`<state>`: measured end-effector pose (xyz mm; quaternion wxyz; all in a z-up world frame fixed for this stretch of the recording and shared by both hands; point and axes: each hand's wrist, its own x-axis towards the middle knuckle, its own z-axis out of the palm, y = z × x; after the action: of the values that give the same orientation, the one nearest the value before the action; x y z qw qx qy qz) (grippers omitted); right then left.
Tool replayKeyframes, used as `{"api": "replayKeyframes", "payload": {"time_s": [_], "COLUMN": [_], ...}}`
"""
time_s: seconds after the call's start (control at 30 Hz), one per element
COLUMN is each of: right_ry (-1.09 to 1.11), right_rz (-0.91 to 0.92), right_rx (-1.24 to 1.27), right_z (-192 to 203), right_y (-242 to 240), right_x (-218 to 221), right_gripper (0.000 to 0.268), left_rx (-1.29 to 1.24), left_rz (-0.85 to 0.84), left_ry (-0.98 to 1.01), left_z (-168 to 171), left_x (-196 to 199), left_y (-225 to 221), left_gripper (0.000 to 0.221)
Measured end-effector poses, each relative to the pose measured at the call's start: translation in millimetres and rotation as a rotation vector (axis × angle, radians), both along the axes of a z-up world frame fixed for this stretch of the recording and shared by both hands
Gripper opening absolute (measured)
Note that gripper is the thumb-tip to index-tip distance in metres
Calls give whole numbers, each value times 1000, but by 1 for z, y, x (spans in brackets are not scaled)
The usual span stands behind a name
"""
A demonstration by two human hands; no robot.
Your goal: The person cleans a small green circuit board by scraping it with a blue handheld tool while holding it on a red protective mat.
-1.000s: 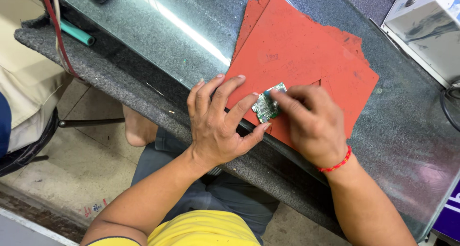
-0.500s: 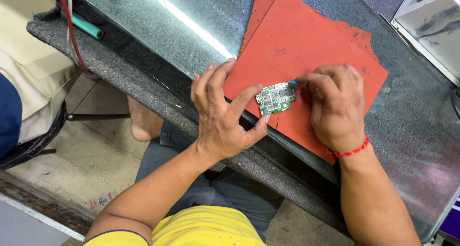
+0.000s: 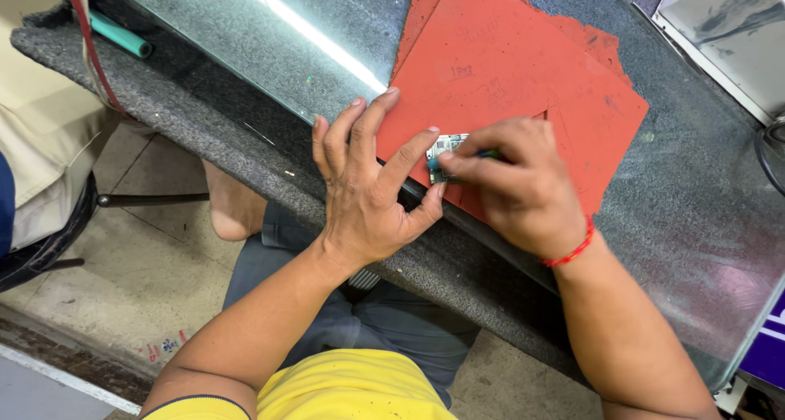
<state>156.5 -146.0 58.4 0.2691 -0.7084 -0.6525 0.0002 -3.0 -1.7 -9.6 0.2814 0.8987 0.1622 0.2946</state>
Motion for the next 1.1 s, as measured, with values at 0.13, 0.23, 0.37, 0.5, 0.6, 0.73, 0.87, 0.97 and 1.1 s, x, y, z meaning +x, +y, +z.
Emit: {"api": "replayKeyframes", "payload": {"time_s": [0.13,0.23,0.37,0.5,0.6,0.73,0.87,0.97,1.1], "right_ry": [-43,-32,-9,32,66,98,100,55,44], "right_rz": [-100,2,-75,67,-7,-51,-31,-12,63], "right_rx": [18,40,6,-1,-33,-45,-29,-34,-41], "right_z": [5,11,8,3,2,6,4,5,5], "right_y": [9,11,7,-2,-6,-12,-13,-10,-8], "right_x": [8,4,8,7,21,31,37,40,20], "right_gripper": [36,33,33,31,36,31,27,30,38], "left_rx": [17,24,31,42,36,39,43,35,31], "left_rz": [19,30,31,27,34,27,19,14,10], "left_ry": [4,-1,8,12,21,11,10,18,17], "left_z": [1,5,2,0,1,0,-3,-3,0], "left_x": [-1,3,2,2,0,2,2,1,1], "left_y": [-2,-1,-2,-2,-3,-3,-2,-1,-1], "left_gripper": [54,54,54,54,53,53,53,54,53]}}
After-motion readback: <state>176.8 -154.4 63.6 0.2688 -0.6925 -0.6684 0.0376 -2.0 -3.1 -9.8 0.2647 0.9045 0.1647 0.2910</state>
